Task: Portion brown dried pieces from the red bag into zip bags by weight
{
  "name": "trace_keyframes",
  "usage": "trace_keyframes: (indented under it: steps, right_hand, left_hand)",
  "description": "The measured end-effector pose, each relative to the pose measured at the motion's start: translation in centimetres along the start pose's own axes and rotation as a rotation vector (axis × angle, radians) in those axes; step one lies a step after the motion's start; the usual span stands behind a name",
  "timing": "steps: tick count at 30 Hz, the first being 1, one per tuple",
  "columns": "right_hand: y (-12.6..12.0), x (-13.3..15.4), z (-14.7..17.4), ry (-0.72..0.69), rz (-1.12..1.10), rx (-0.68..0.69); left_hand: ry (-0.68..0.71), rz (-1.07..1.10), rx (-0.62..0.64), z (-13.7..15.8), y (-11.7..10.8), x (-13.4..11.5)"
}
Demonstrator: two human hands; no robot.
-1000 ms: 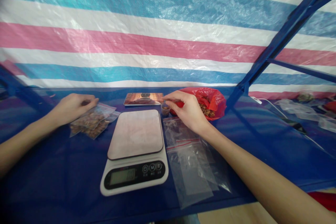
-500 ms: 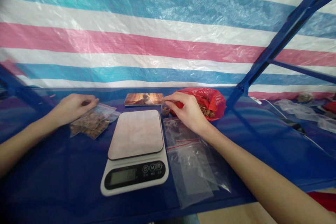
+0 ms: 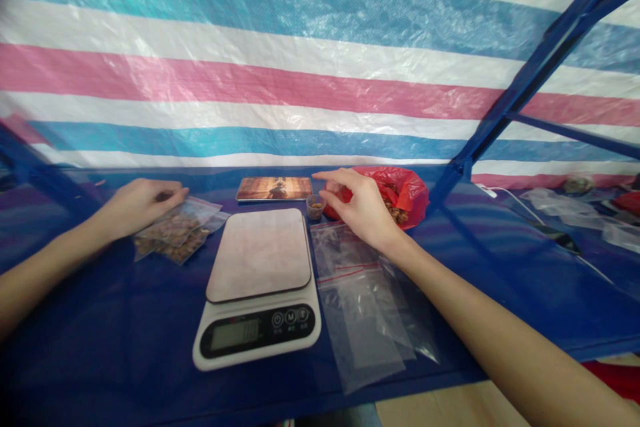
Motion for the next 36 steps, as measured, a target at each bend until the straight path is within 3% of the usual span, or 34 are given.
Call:
trace_keyframes:
  steps: [5,11,14,21,25,36]
  right_hand:
    - [-5.0,-3.4,0.3,0.106,0.194,-0.155]
    - [-3.9,-9.6,1.9,0.109,0.227,0.245]
    - [-2.8,-9.2,2.1,0.042,0.224,0.318]
    - [-1.4,-5.9,1.4,-0.080,0.207,0.317]
    - [-0.8,-6.4,1.8,-0.071,0.092,0.360]
    - [-1.9,-9.6,3.4,0.016,0.175,0.264]
  left_hand:
    - [0.003,0.002,0.004,0.1,-0.1,0.0]
    - [0.005,0.034,-0.019,0.4,-0.4,-0.3]
    - [0.020,0.052,-0.022,0.6,-0.6,-0.5]
    - [0.016,0.044,-0.021,0.6,-0.5,-0.4]
    - [0.015,0.059,-0.024,0.5,-0.5,-0.4]
    - [0.001,0.052,-0.022,0.5,-0.4,-0.3]
Point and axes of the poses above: each hand's wrist, its own z-axis away from the middle knuckle, its own y-axis out of the palm, x = y × z, the point moved 8 cm from there along -z, towards the middle knuckle, and after that the axes turned 15 degrees about -y, right-handed, at the moved point
